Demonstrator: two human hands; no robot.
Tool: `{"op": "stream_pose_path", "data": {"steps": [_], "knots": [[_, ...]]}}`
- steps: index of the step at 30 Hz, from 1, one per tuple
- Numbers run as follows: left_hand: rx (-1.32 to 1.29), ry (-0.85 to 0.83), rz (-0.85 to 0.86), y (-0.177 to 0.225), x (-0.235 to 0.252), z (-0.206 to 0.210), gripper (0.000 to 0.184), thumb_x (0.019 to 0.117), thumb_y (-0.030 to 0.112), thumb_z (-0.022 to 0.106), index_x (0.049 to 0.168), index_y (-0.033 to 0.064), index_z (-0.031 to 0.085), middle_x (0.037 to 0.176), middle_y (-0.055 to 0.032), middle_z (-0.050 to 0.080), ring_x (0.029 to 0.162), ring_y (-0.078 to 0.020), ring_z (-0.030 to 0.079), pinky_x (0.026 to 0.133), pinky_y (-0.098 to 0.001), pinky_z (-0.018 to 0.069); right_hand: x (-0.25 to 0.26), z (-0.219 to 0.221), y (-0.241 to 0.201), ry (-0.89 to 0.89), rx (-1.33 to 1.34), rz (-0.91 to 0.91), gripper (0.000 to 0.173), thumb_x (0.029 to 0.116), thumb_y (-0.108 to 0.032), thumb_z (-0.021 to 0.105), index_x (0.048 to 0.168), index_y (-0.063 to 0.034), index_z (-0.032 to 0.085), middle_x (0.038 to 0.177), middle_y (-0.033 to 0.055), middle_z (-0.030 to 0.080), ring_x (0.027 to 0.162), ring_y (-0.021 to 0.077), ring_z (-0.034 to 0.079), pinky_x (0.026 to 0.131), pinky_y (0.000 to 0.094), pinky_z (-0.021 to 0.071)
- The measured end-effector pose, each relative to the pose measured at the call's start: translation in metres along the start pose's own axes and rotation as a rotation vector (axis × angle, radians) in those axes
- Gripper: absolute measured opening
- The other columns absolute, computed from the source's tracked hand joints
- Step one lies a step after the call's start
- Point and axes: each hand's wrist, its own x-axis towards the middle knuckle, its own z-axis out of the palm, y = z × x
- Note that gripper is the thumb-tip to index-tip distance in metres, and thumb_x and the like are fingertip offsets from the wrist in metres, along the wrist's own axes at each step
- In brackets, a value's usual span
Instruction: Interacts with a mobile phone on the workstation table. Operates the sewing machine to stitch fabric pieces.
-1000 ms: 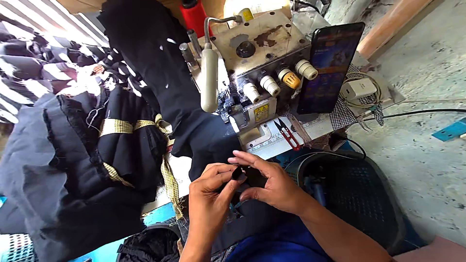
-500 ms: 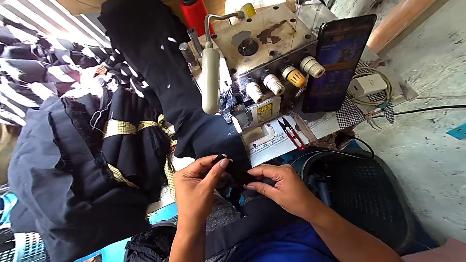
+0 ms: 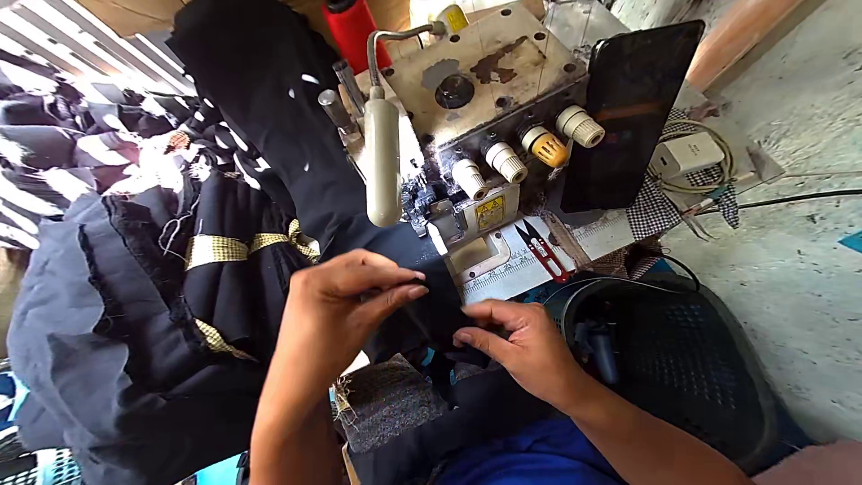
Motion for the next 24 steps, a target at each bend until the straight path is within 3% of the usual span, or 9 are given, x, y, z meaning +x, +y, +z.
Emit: {"op": "stream_pose_path", "data": {"steps": [2,3,5,7,8,13,24], "knots": [[0.087,-0.030,0.089,-0.004,0.026,-0.006,0.010,0.0863,0.017,0.081,0.095,0.0137,0.078,0.092,0.0065,0.075,0.082,-0.0023,0.071,0.074,-0.0210,0.0609,0.012,0.010,0.000,0.058,0.022,0.062,0.040,0.0947,-0.013,0.073,0.131,0.0018,0.063,0.083,0.0003,0.074,0.070,0.0052,0.069,0.066,0.0215,0.0599],[0.144,0.002,0.088,-0.011,0.036,-0.005,0.011,0.0839,0.018,0.083,0.092,0.0133,0.077,0.087,0.0076,0.074,0.077,0.0007,0.069,0.070,-0.0182,0.0585,0.018,0.015,0.006,0.077,0.021,0.091,0.044,0.0954,-0.013,0.072,0.135,0.0019,0.059,0.083,0.0007,0.074,0.070,0.0065,0.069,0.066,0.0227,0.0606],[0.217,0.062,0.052,-0.027,0.044,0.003,0.017,0.0814,0.022,0.085,0.088,0.0134,0.072,0.081,0.0080,0.070,0.067,0.0017,0.063,0.061,-0.0171,0.0530,0.028,0.019,0.019,0.067,0.033,0.161,0.034,0.0966,-0.015,0.071,0.126,0.0010,0.065,0.083,0.0008,0.075,0.071,0.0067,0.070,0.068,0.0230,0.0603],[0.249,0.091,0.049,-0.038,0.037,0.010,0.016,0.0830,0.023,0.083,0.090,0.0134,0.074,0.086,0.0075,0.071,0.072,0.0008,0.063,0.066,-0.0194,0.0543,0.028,0.016,0.025,0.009,0.057,0.199,0.018,0.0974,-0.016,0.070,0.106,-0.0010,0.072,0.085,0.0004,0.076,0.074,0.0047,0.071,0.070,0.0213,0.0604],[0.282,0.106,0.048,-0.041,0.030,0.013,0.013,0.0844,0.025,0.081,0.090,0.0145,0.075,0.088,0.0083,0.071,0.076,0.0019,0.064,0.069,-0.0186,0.0544,0.024,0.014,0.025,-0.021,0.062,0.206,0.016,0.0973,-0.017,0.070,0.102,-0.0019,0.073,0.086,0.0001,0.076,0.074,0.0034,0.070,0.071,0.0202,0.0597],[0.377,0.097,0.030,-0.033,0.011,0.014,0.014,0.0962,0.024,0.069,0.098,0.0142,0.079,0.096,0.0050,0.072,0.088,0.0011,0.064,0.078,-0.0184,0.0520,0.002,0.008,0.021,-0.030,0.092,0.207,0.014,0.0964,-0.013,0.071,0.104,-0.0011,0.073,0.090,0.0017,0.076,0.078,0.0052,0.072,0.073,0.0210,0.0613],[0.405,0.125,0.008,-0.027,0.021,0.017,0.012,0.0948,0.025,0.072,0.095,0.0151,0.079,0.091,0.0063,0.071,0.074,0.0051,0.061,0.065,-0.0131,0.0495,0.002,0.011,0.019,0.015,0.089,0.220,0.014,0.0974,-0.015,0.070,0.099,-0.0017,0.074,0.086,0.0023,0.077,0.077,0.0063,0.073,0.072,0.0206,0.0616]]}}
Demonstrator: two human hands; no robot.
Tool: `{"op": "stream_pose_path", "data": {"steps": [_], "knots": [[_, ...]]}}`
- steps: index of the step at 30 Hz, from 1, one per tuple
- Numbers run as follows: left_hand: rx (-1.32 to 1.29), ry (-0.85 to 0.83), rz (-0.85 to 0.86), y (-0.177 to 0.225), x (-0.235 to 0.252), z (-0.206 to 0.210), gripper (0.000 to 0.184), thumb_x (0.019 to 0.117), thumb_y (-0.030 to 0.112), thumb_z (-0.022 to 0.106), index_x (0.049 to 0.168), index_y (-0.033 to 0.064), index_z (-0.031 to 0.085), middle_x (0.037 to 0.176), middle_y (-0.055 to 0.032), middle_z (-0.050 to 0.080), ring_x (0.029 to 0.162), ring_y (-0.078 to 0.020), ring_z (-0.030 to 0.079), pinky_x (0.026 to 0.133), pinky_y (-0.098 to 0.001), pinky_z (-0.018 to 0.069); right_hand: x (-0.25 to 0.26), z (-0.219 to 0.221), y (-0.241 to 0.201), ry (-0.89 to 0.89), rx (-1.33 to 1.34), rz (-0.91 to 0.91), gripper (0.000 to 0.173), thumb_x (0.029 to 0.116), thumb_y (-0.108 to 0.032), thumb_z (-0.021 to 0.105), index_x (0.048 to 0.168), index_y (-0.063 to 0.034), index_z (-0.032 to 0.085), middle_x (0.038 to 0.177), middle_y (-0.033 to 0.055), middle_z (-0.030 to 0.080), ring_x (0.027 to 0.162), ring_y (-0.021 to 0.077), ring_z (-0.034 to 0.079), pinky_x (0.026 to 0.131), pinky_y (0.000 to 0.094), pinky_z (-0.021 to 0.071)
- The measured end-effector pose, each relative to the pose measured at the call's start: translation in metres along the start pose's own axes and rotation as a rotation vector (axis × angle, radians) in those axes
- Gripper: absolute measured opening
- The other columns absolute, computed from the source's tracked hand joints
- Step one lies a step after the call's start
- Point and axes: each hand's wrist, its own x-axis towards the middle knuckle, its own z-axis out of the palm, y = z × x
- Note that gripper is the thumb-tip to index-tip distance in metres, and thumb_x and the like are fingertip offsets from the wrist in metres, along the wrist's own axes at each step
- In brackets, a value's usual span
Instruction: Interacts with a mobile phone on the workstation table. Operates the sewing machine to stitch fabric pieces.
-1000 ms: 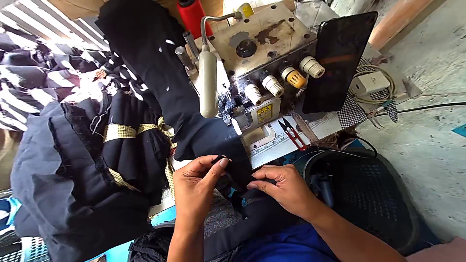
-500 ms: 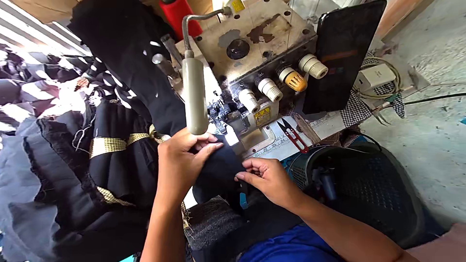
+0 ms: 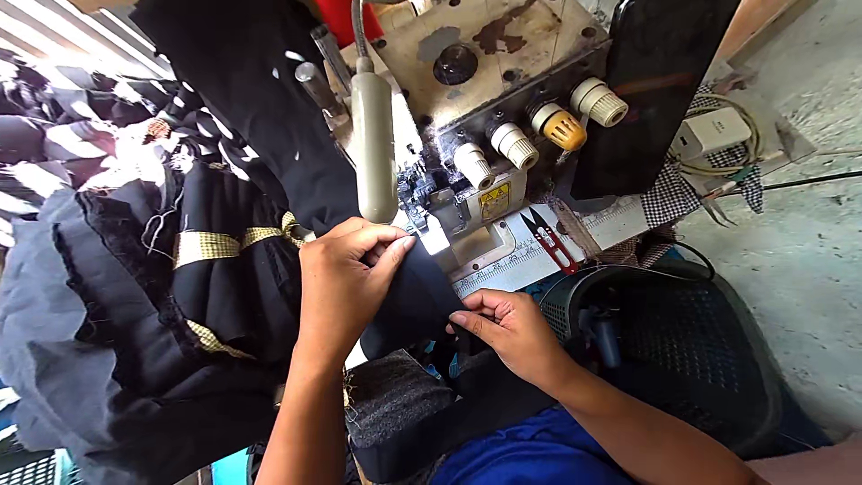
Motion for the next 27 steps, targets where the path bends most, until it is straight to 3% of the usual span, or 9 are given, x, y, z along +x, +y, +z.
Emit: {"op": "stream_pose_path", "data": {"steps": [4,6,9,11,16,21,27], "knots": [[0.021,0.081,-0.067,0.004,-0.004,0.007,0.015,0.0911,0.026,0.076,0.097,0.0129,0.075,0.090,0.0046,0.066,0.073,0.0017,0.058,0.063,-0.0149,0.0476,0.000,-0.002,0.008,0.057,-0.127,-0.117,0.016,0.0962,-0.020,0.073,0.095,-0.0042,0.076,0.083,-0.0005,0.074,0.074,0.0017,0.068,0.068,0.0173,0.0575],[0.088,0.162,-0.068,0.011,-0.012,0.013,0.013,0.0907,0.024,0.077,0.094,0.0115,0.075,0.094,-0.0003,0.065,0.077,-0.0039,0.060,0.066,-0.0195,0.0502,-0.002,-0.006,0.011,0.093,-0.207,-0.202,0.019,0.0938,-0.024,0.076,0.091,-0.0063,0.079,0.087,0.0005,0.069,0.081,0.0019,0.064,0.071,0.0158,0.0545],[0.222,0.246,-0.030,0.027,-0.036,0.029,0.016,0.0964,0.023,0.072,0.100,0.0092,0.080,0.101,-0.0095,0.071,0.095,-0.0199,0.067,0.081,-0.0348,0.0541,-0.006,-0.015,0.008,0.042,-0.175,-0.239,0.020,0.0933,-0.024,0.077,0.087,-0.0049,0.077,0.107,0.0075,0.071,0.101,0.0085,0.067,0.085,0.0212,0.0576],[0.267,0.261,-0.031,0.032,-0.047,0.041,0.023,0.0976,0.028,0.069,0.106,0.0101,0.081,0.109,-0.0111,0.074,0.106,-0.0248,0.066,0.091,-0.0385,0.0522,-0.007,-0.019,0.004,-0.041,-0.062,-0.205,0.019,0.0950,-0.019,0.074,0.087,-0.0011,0.074,0.112,0.0113,0.073,0.107,0.0124,0.069,0.090,0.0254,0.0595],[0.245,0.234,-0.041,0.026,-0.035,0.045,0.028,0.1000,0.028,0.065,0.117,0.0102,0.079,0.122,-0.0121,0.070,0.117,-0.0256,0.061,0.098,-0.0377,0.0479,0.004,-0.015,-0.006,-0.053,0.047,-0.154,0.014,0.0977,-0.012,0.069,0.093,0.0012,0.069,0.085,0.0017,0.071,0.077,0.0017,0.067,0.070,0.0179,0.0572],[0.250,0.210,0.002,0.018,-0.029,0.045,0.030,0.1021,0.028,0.061,0.119,0.0102,0.078,0.127,-0.0133,0.068,0.122,-0.0278,0.059,0.102,-0.0406,0.0460,0.003,-0.012,-0.006,-0.016,0.017,-0.154,0.016,0.0972,-0.006,0.067,0.107,0.0066,0.071,0.095,0.0062,0.076,0.084,0.0055,0.072,0.079,0.0217,0.0622],[0.273,0.122,0.031,0.014,-0.030,0.040,0.038,0.1053,0.030,0.053,0.133,0.0105,0.070,0.136,-0.0127,0.064,0.127,-0.0290,0.056,0.106,-0.0429,0.0437,0.003,-0.011,-0.006,-0.010,-0.019,-0.147,0.014,0.0982,-0.006,0.066,0.104,0.0043,0.072,0.093,0.0044,0.075,0.083,0.0041,0.071,0.078,0.0208,0.0613]]}}
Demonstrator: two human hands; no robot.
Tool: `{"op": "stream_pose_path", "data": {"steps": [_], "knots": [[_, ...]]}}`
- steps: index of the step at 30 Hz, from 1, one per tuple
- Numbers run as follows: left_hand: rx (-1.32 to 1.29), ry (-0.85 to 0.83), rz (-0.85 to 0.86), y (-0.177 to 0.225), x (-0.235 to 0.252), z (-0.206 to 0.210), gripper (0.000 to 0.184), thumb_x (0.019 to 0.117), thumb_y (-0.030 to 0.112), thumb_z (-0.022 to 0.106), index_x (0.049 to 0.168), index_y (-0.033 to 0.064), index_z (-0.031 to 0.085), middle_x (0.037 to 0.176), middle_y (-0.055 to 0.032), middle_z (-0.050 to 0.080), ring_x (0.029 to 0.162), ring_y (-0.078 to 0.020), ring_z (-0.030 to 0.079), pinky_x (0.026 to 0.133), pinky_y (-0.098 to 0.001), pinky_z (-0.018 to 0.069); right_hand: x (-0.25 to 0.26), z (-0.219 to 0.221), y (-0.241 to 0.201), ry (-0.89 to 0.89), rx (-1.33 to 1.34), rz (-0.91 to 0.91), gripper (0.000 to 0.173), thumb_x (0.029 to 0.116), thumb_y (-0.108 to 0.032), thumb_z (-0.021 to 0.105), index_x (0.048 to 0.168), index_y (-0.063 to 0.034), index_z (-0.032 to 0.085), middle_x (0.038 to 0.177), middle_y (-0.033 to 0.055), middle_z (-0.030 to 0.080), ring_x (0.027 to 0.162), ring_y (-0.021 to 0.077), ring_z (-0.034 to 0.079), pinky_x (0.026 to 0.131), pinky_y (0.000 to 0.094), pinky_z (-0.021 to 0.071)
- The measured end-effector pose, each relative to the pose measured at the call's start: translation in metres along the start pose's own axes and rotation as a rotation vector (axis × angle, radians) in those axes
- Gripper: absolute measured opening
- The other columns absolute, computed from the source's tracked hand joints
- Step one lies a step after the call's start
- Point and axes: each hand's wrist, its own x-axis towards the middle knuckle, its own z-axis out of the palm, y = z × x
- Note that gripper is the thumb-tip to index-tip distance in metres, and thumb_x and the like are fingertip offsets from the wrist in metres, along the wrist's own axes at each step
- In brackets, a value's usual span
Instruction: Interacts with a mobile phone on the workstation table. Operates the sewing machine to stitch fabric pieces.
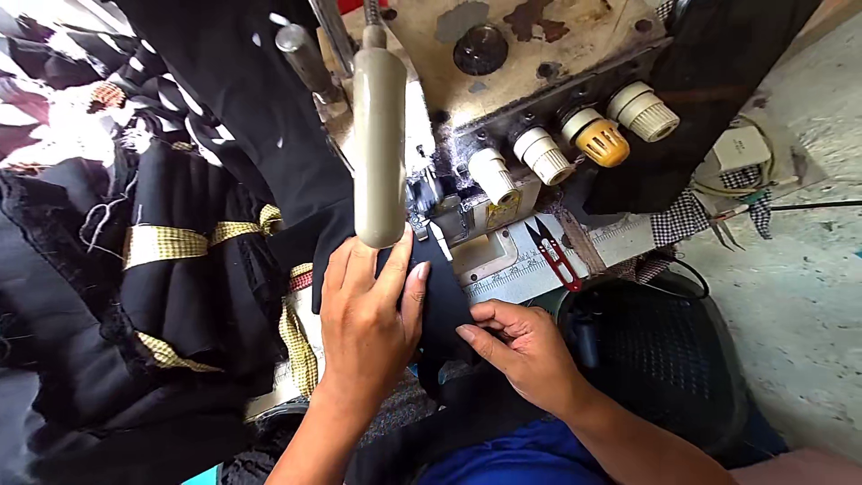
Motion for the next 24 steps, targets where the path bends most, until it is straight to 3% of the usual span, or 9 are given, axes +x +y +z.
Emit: {"op": "stream_pose_path", "data": {"steps": [6,9,12,14,16,20,22,24], "knots": [[-0.100,-0.027,0.043,-0.021,0.016,-0.002,0.036,0.1057,0.027,0.051,0.126,0.0071,0.073,0.137,-0.0141,0.063,0.129,-0.0297,0.056,0.106,-0.0455,0.0439,0.017,0.008,0.006,0.013,-0.054,-0.044,0.015,0.0994,-0.008,0.064,0.104,0.0031,0.072,0.093,0.0052,0.075,0.085,0.0049,0.072,0.081,0.0225,0.0609],[-0.123,0.026,-0.012,-0.028,0.001,-0.008,0.037,0.1063,0.029,0.050,0.130,0.0101,0.071,0.145,-0.0129,0.060,0.138,-0.0299,0.052,0.113,-0.0477,0.0424,0.019,0.001,0.011,0.025,-0.153,-0.091,0.018,0.1015,-0.012,0.062,0.106,0.0008,0.074,0.094,0.0041,0.076,0.084,0.0040,0.071,0.079,0.0221,0.0602],[-0.190,0.218,-0.139,-0.039,-0.038,-0.010,0.038,0.1041,0.023,0.053,0.126,-0.0027,0.069,0.139,-0.0262,0.058,0.135,-0.0344,0.053,0.112,-0.0453,0.0445,0.012,-0.026,0.007,0.098,-0.260,-0.119,0.024,0.1045,-0.013,0.056,0.118,0.0001,0.072,0.095,0.0036,0.076,0.081,0.0066,0.072,0.073,0.0249,0.0626],[-0.259,0.251,-0.257,-0.052,-0.065,-0.006,0.043,0.1061,0.022,0.048,0.129,-0.0116,0.061,0.136,-0.0301,0.056,0.131,-0.0297,0.055,0.110,-0.0381,0.0459,0.006,-0.049,0.005,0.232,-0.415,-0.134,0.028,0.1042,-0.015,0.056,0.124,-0.0013,0.070,0.091,0.0026,0.074,0.076,0.0063,0.070,0.069,0.0248,0.0611],[-0.374,0.219,-0.353,-0.067,-0.087,0.002,0.047,0.1076,0.022,0.040,0.135,-0.0149,0.052,0.133,-0.0270,0.058,0.123,-0.0209,0.060,0.106,-0.0327,0.0482,0.002,-0.073,0.005,0.378,-0.602,-0.152,0.033,0.1045,-0.021,0.056,0.131,-0.0045,0.068,0.090,0.0031,0.073,0.073,0.0060,0.067,0.066,0.0249,0.0590],[-0.633,0.261,-0.361,-0.080,-0.101,0.010,0.045,0.1102,0.022,0.032,0.135,-0.0111,0.050,0.111,-0.0028,0.070,0.101,-0.0045,0.067,0.095,-0.0255,0.0550,0.006,-0.101,0.001,0.534,-0.868,-0.134,0.054,0.1048,-0.029,0.058,0.154,-0.0097,0.048,0.083,0.0031,0.068,0.065,0.0079,0.060,0.061,0.0259,0.0539],[-0.598,0.266,-0.368,-0.073,-0.097,0.010,0.047,0.1096,0.021,0.032,0.133,-0.0137,0.051,0.108,-0.0051,0.070,0.099,-0.0031,0.066,0.093,-0.0234,0.0546,0.009,-0.106,0.000,0.545,-0.933,-0.107,0.059,0.1046,-0.034,0.058,0.157,-0.0097,0.044,0.082,0.0029,0.068,0.065,0.0092,0.060,0.062,0.0268,0.0537],[-0.530,0.265,-0.362,-0.068,-0.093,0.010,0.050,0.1094,0.024,0.031,0.133,-0.0145,0.052,0.107,-0.0083,0.071,0.099,-0.0025,0.066,0.093,-0.0221,0.0542,0.012,-0.105,-0.002,0.568,-0.921,-0.156,0.058,0.1043,-0.034,0.059,0.154,-0.0067,0.047,0.082,0.0030,0.067,0.064,0.0080,0.058,0.060,0.0243,0.0520]]}}
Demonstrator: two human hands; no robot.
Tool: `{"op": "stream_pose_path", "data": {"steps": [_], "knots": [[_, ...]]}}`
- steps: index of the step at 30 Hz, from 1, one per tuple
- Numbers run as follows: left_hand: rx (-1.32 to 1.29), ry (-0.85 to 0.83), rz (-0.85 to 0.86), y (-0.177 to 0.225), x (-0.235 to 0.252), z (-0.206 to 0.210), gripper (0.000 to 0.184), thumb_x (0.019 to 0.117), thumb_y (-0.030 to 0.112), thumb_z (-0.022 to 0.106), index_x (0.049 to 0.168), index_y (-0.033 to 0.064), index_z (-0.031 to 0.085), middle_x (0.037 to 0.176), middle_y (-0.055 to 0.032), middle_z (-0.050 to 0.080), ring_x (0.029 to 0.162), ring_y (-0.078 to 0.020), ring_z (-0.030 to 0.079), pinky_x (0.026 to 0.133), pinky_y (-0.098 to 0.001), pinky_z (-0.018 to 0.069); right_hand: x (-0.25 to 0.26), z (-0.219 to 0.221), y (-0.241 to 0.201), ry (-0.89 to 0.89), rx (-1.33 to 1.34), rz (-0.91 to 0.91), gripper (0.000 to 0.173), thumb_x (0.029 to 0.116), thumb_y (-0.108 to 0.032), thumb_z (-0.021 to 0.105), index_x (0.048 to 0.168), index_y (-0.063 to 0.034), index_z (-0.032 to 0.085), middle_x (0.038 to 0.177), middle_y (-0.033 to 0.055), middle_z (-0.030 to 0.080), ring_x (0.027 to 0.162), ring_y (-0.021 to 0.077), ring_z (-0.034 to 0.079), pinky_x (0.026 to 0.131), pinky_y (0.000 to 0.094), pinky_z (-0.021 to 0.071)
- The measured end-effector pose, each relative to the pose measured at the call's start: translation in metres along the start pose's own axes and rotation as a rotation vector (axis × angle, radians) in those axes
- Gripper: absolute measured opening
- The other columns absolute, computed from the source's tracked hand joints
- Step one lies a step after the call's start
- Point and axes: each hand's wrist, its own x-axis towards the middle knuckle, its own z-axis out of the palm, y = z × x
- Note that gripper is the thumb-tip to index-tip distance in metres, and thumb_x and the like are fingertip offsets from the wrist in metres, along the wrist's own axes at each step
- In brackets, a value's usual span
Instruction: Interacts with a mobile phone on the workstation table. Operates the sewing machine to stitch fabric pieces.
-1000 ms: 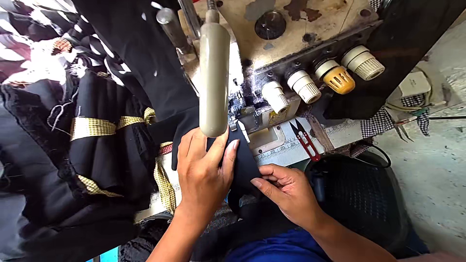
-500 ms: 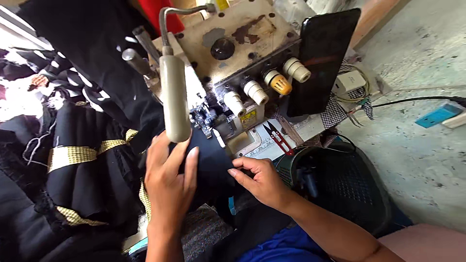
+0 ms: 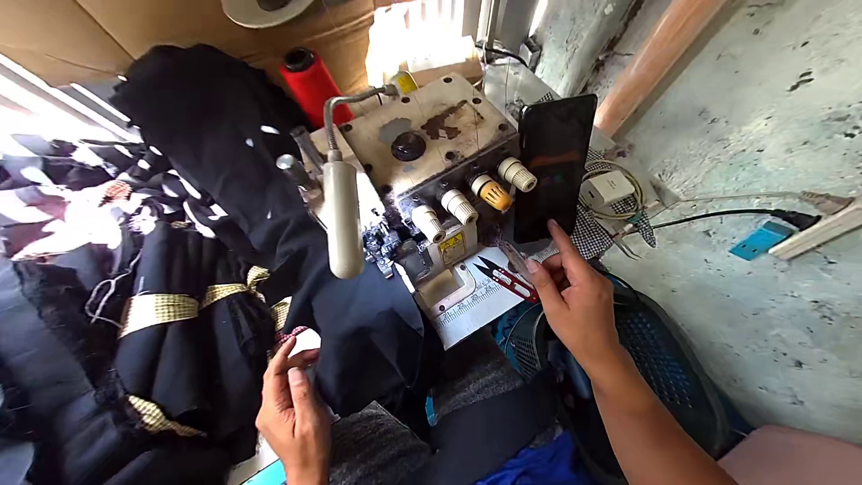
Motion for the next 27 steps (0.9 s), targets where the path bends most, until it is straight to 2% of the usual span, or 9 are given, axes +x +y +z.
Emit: {"op": "stream_pose_path", "data": {"steps": [4,6,10,12,16,22,24,25,27], "knots": [[0.053,-0.026,0.045,0.000,-0.005,-0.001,0.053,0.1090,0.028,0.029,0.133,-0.0128,0.054,0.105,-0.0089,0.072,0.097,-0.0012,0.066,0.091,-0.0201,0.0542,0.005,-0.003,-0.003,0.082,-0.011,-0.063,0.048,0.1026,-0.030,0.060,0.145,-0.0062,0.058,0.093,0.0063,0.069,0.075,0.0117,0.062,0.064,0.0258,0.0527],[0.079,-0.024,0.043,0.002,-0.005,0.001,0.051,0.1085,0.026,0.031,0.133,-0.0111,0.056,0.105,-0.0082,0.072,0.096,0.0012,0.066,0.089,-0.0176,0.0539,0.015,-0.004,-0.003,0.141,-0.080,-0.098,0.042,0.1015,-0.028,0.060,0.138,-0.0091,0.064,0.112,0.0117,0.068,0.098,0.0215,0.065,0.079,0.0363,0.0555],[0.135,-0.021,0.035,0.005,-0.005,0.004,0.048,0.1073,0.023,0.034,0.132,-0.0099,0.059,0.110,-0.0117,0.072,0.099,0.0013,0.066,0.092,-0.0161,0.0520,0.049,-0.005,-0.007,0.243,-0.176,-0.211,0.040,0.1000,-0.028,0.062,0.136,-0.0105,0.067,0.147,0.0199,0.052,0.133,0.0366,0.050,0.108,0.0513,0.0442],[0.157,-0.016,0.042,0.005,-0.005,0.005,0.048,0.1070,0.022,0.033,0.131,-0.0098,0.059,0.110,-0.0126,0.072,0.099,0.0014,0.066,0.092,-0.0166,0.0517,0.066,-0.004,-0.011,0.247,-0.214,-0.249,0.043,0.0999,-0.033,0.063,0.139,-0.0144,0.065,0.157,0.0230,0.041,0.148,0.0429,0.035,0.119,0.0577,0.0323],[0.137,-0.012,0.065,0.001,-0.006,0.004,0.050,0.1086,0.024,0.029,0.131,-0.0096,0.059,0.106,-0.0098,0.074,0.096,0.0018,0.067,0.090,-0.0174,0.0534,0.092,-0.003,-0.020,0.199,-0.235,-0.301,0.049,0.1035,-0.039,0.055,0.149,-0.0227,0.056,0.166,0.0252,0.026,0.153,0.0503,0.020,0.121,0.0652,0.0225],[0.105,-0.037,0.069,0.000,-0.006,0.003,0.058,0.1107,0.032,0.024,0.133,-0.0092,0.058,0.109,-0.0101,0.073,0.100,0.0012,0.067,0.093,-0.0180,0.0530,0.106,0.000,-0.016,0.139,-0.252,-0.309,0.050,0.1082,-0.037,0.042,0.157,-0.0276,0.045,0.172,0.0181,0.010,0.157,0.0468,0.005,0.124,0.0662,0.0144],[0.007,-0.136,0.029,0.003,-0.008,-0.001,0.065,0.1108,0.045,0.028,0.143,-0.0076,0.050,0.122,-0.0094,0.071,0.106,0.0006,0.066,0.095,-0.0192,0.0533,0.101,-0.001,-0.013,0.171,-0.200,-0.320,0.053,0.1073,-0.035,0.042,0.159,-0.0214,0.042,0.171,0.0190,0.013,0.157,0.0440,0.008,0.125,0.0642,0.0146],[-0.076,-0.196,-0.014,0.007,-0.008,-0.004,0.066,0.1092,0.046,0.038,0.149,-0.0062,0.042,0.130,-0.0072,0.068,0.108,0.0003,0.067,0.096,-0.0196,0.0545,0.095,-0.002,-0.012,0.213,-0.142,-0.322,0.053,0.1067,-0.032,0.043,0.157,-0.0163,0.045,0.169,0.0190,0.021,0.157,0.0408,0.016,0.125,0.0611,0.0191],[-0.230,-0.219,-0.096,0.016,-0.008,-0.004,0.068,0.0984,0.023,0.063,0.153,-0.0037,0.033,0.135,-0.0041,0.065,0.103,-0.0032,0.070,0.089,-0.0218,0.0596,0.073,0.002,-0.009,0.322,-0.002,-0.311,0.043,0.1051,-0.025,0.047,0.141,-0.0066,0.060,0.152,0.0180,0.048,0.143,0.0333,0.043,0.116,0.0524,0.0379]]}}
